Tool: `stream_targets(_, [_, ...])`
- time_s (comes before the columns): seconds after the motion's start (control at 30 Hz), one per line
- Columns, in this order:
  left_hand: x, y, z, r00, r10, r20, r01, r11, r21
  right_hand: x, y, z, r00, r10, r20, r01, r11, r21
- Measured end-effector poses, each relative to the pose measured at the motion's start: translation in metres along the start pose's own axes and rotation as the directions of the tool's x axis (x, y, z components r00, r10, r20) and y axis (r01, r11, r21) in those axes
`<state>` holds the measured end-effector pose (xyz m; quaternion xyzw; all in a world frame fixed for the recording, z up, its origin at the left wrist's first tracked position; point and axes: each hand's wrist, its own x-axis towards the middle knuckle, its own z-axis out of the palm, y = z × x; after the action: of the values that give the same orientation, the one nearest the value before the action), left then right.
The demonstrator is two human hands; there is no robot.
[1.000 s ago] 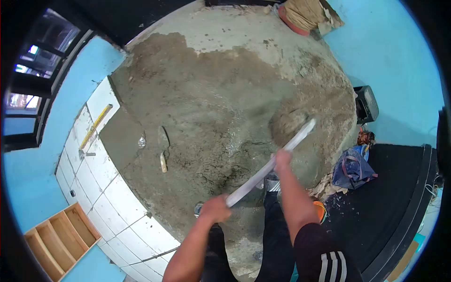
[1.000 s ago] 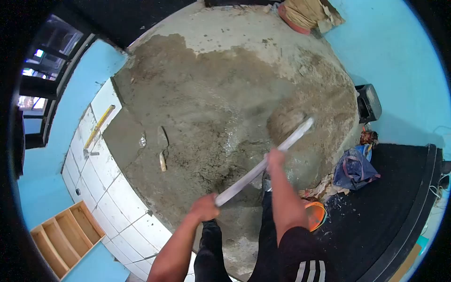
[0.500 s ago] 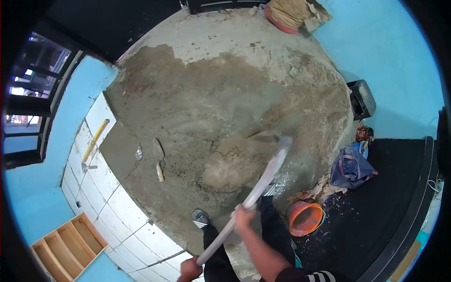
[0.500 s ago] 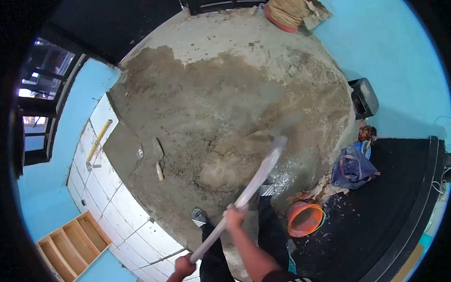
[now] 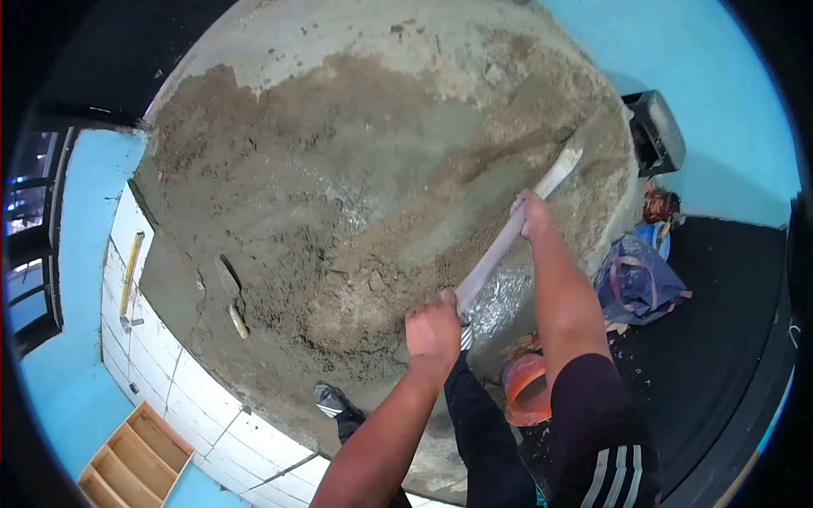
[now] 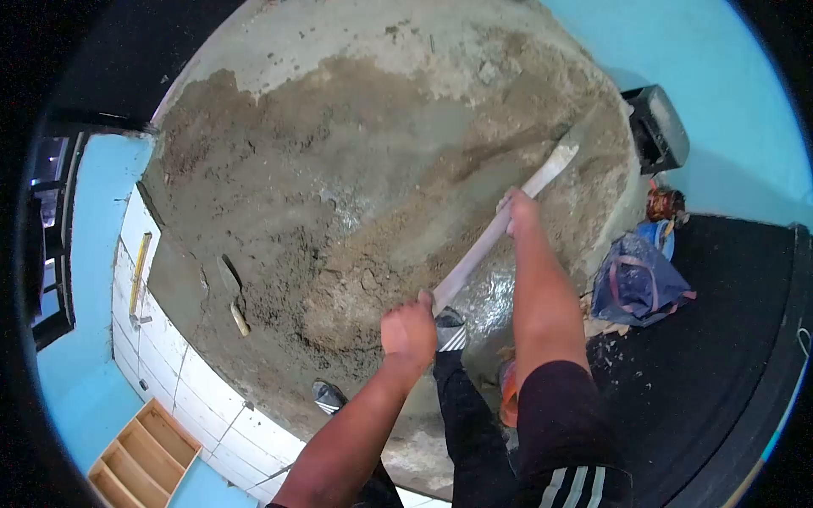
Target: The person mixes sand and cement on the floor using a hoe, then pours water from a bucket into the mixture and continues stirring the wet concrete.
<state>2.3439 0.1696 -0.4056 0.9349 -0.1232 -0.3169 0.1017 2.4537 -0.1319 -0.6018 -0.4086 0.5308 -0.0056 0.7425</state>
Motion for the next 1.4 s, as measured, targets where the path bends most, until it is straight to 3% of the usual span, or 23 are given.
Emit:
stream_targets(0.03, [0.004, -0.002, 0.005, 0.988, -0.047, 0.145, 0.046, 0.999, 0.009, -0.004, 0.008, 0.003, 1.0, 0.0, -0.004, 0.0, 1.0, 0.003])
stream_targets(0.07, [-0.001, -0.011, 0.012, 0.986, -0.041, 0.159, 0.037, 0.999, 0.028, -0.012, 0.022, 0.002, 1.0, 0.0, -0.011, 0.0, 1.0, 0.007])
stream_targets(0.17, [-0.007, -0.039, 0.015, 0.994, -0.001, 0.11, -0.007, 0.998, 0.068, -0.028, 0.046, 0.016, 0.992, -0.009, -0.128, -0.007, 0.992, -0.125])
stream_targets(0.23, [-0.027, -0.059, 0.013, 0.999, 0.02, 0.031, -0.023, 0.994, 0.103, -0.055, 0.063, 0.025, 0.993, 0.028, -0.115, -0.038, 0.995, -0.091])
stream_targets(0.37, [-0.078, -0.118, 0.009, 0.998, -0.024, 0.061, 0.018, 0.994, 0.11, -0.108, 0.125, 0.046, 0.99, 0.02, -0.137, -0.032, 0.996, -0.087])
stream_targets(0.47, [-0.132, -0.172, 0.009, 0.997, -0.043, 0.058, 0.037, 0.994, 0.098, -0.145, 0.189, 0.058, 0.981, 0.082, -0.177, -0.09, 0.995, -0.038])
stream_targets(0.67, [-0.283, -0.279, 0.015, 0.977, -0.18, 0.115, 0.174, 0.983, 0.065, -0.302, 0.314, 0.096, 0.967, 0.155, -0.2, -0.208, 0.937, -0.28])
stream_targets(0.7, [-0.317, -0.295, 0.017, 0.97, -0.215, 0.114, 0.21, 0.976, 0.054, -0.309, 0.365, 0.085, 0.952, 0.23, -0.202, -0.277, 0.929, -0.245])
stream_targets(0.73, [-0.35, -0.31, 0.02, 0.949, -0.275, 0.152, 0.267, 0.961, 0.07, -0.325, 0.414, 0.069, 0.983, 0.162, -0.085, -0.183, 0.876, -0.447])
stream_targets(0.77, [-0.385, -0.323, 0.024, 0.922, -0.335, 0.193, 0.324, 0.942, 0.091, -0.385, 0.412, 0.094, 0.926, 0.349, -0.143, -0.365, 0.924, -0.114])
stream_targets(0.87, [-0.488, -0.357, 0.031, 0.903, -0.416, 0.109, 0.399, 0.905, 0.149, -0.479, 0.476, 0.092, 0.854, 0.519, -0.025, -0.52, 0.851, -0.071])
stream_targets(0.93, [-0.533, -0.366, 0.027, 0.904, -0.424, 0.052, 0.408, 0.893, 0.187, -0.54, 0.457, 0.102, 0.76, 0.646, -0.068, -0.649, 0.761, -0.023])
stream_targets(0.97, [-0.549, -0.362, 0.021, 0.897, -0.438, 0.057, 0.421, 0.887, 0.192, -0.562, 0.444, 0.099, 0.767, 0.639, -0.059, -0.642, 0.764, -0.06])
stream_targets(1.03, [-0.573, -0.35, 0.016, 0.868, -0.448, 0.213, 0.42, 0.892, 0.165, -0.581, 0.439, 0.073, 0.773, 0.632, -0.045, -0.627, 0.774, 0.087])
stream_targets(1.07, [-0.571, -0.335, 0.018, 0.913, -0.403, 0.07, 0.393, 0.912, 0.114, -0.583, 0.424, 0.061, 0.784, 0.619, -0.046, -0.611, 0.783, 0.12])
stream_targets(1.1, [-0.557, -0.322, 0.018, 0.92, -0.367, 0.14, 0.363, 0.93, 0.049, -0.577, 0.408, 0.049, 0.795, 0.605, -0.047, -0.592, 0.791, 0.153])
stream_targets(1.13, [-0.532, -0.297, 0.015, 0.918, -0.346, 0.193, 0.355, 0.935, -0.009, -0.557, 0.395, 0.03, 0.811, 0.572, -0.122, -0.569, 0.82, 0.06])
stream_targets(1.17, [-0.501, -0.266, 0.01, 0.913, -0.324, 0.247, 0.349, 0.935, -0.066, -0.534, 0.359, 0.014, 0.842, 0.535, -0.075, -0.533, 0.845, 0.048])
stream_targets(1.23, [-0.437, -0.219, 0.037, 0.871, -0.267, 0.412, 0.275, 0.961, 0.039, -0.463, 0.293, -0.02, 0.88, 0.469, -0.078, -0.466, 0.883, 0.059])
stream_targets(1.3, [-0.356, -0.168, 0.05, 0.911, -0.197, 0.364, 0.213, 0.977, -0.006, -0.374, 0.248, -0.063, 0.957, 0.288, -0.024, -0.284, 0.953, 0.103])
stream_targets(1.33, [-0.307, -0.14, 0.048, 0.923, -0.151, 0.355, 0.172, 0.985, -0.029, -0.326, 0.223, -0.079, 0.957, 0.25, -0.147, -0.25, 0.968, 0.02])
stream_targets(1.37, [-0.262, -0.114, 0.045, 0.931, -0.111, 0.349, 0.137, 0.989, -0.05, -0.309, 0.162, -0.066, 0.956, 0.155, -0.249, -0.133, 0.986, 0.105])
stream_targets(1.4, [-0.221, -0.097, 0.054, 0.95, -0.043, 0.308, 0.06, 0.997, -0.047, -0.258, 0.147, -0.088, 0.966, 0.129, -0.226, -0.113, 0.99, 0.079])
